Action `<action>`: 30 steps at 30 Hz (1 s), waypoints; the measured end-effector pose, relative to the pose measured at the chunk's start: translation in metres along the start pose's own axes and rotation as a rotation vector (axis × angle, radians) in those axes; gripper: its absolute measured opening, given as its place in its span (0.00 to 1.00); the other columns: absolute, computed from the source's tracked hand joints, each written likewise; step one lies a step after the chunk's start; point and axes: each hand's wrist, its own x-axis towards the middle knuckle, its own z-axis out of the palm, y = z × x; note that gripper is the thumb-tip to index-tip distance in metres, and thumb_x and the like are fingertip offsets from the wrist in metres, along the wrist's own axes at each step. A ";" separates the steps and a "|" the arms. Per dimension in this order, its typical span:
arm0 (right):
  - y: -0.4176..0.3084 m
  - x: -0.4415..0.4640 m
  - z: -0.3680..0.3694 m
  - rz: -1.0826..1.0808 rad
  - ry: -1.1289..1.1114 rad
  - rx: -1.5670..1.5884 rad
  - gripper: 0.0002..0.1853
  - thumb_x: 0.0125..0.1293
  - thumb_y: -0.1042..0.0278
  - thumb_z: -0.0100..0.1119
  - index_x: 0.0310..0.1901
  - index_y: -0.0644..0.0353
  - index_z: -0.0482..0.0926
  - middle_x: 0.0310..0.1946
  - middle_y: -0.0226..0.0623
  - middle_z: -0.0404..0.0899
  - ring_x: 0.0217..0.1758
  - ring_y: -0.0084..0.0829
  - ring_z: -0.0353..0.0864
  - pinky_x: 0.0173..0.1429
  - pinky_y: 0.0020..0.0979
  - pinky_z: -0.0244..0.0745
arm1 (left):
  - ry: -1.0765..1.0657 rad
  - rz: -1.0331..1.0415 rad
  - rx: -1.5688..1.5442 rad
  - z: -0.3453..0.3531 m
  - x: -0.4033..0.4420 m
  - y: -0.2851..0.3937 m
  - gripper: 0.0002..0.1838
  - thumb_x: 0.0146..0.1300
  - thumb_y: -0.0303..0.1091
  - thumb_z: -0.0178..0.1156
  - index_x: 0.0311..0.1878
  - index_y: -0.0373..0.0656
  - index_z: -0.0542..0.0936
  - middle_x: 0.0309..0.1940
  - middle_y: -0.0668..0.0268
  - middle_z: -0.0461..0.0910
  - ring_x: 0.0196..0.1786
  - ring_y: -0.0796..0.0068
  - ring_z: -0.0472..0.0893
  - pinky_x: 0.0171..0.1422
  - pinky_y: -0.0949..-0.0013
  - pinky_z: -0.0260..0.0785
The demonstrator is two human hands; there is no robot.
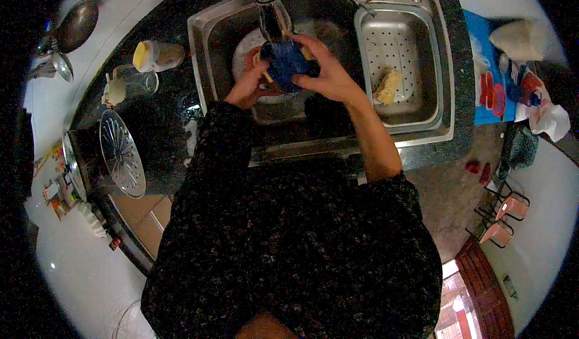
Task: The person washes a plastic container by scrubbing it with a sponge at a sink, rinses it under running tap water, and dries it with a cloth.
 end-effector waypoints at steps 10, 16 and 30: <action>0.023 0.004 -0.015 0.473 0.322 1.243 0.27 0.64 0.53 0.43 0.63 0.55 0.62 0.61 0.38 0.66 0.59 0.43 0.70 0.58 0.52 0.68 | 0.063 -0.061 -0.039 0.002 -0.004 0.010 0.43 0.58 0.50 0.57 0.68 0.56 0.41 0.60 0.56 0.60 0.52 0.56 0.73 0.41 0.54 0.74; 0.037 0.003 0.004 0.548 0.567 1.178 0.25 0.67 0.50 0.49 0.59 0.55 0.65 0.54 0.38 0.71 0.56 0.40 0.72 0.57 0.46 0.69 | 0.037 -0.017 -0.112 0.004 0.003 0.005 0.41 0.59 0.50 0.56 0.68 0.55 0.43 0.61 0.56 0.59 0.54 0.55 0.72 0.38 0.56 0.75; 0.038 -0.011 0.022 0.675 0.578 0.760 0.26 0.62 0.76 0.49 0.59 0.48 0.53 0.50 0.38 0.70 0.44 0.37 0.78 0.36 0.38 0.79 | -0.030 -0.312 -0.040 0.015 -0.023 0.014 0.31 0.58 0.58 0.54 0.60 0.53 0.62 0.53 0.62 0.70 0.49 0.58 0.77 0.42 0.53 0.75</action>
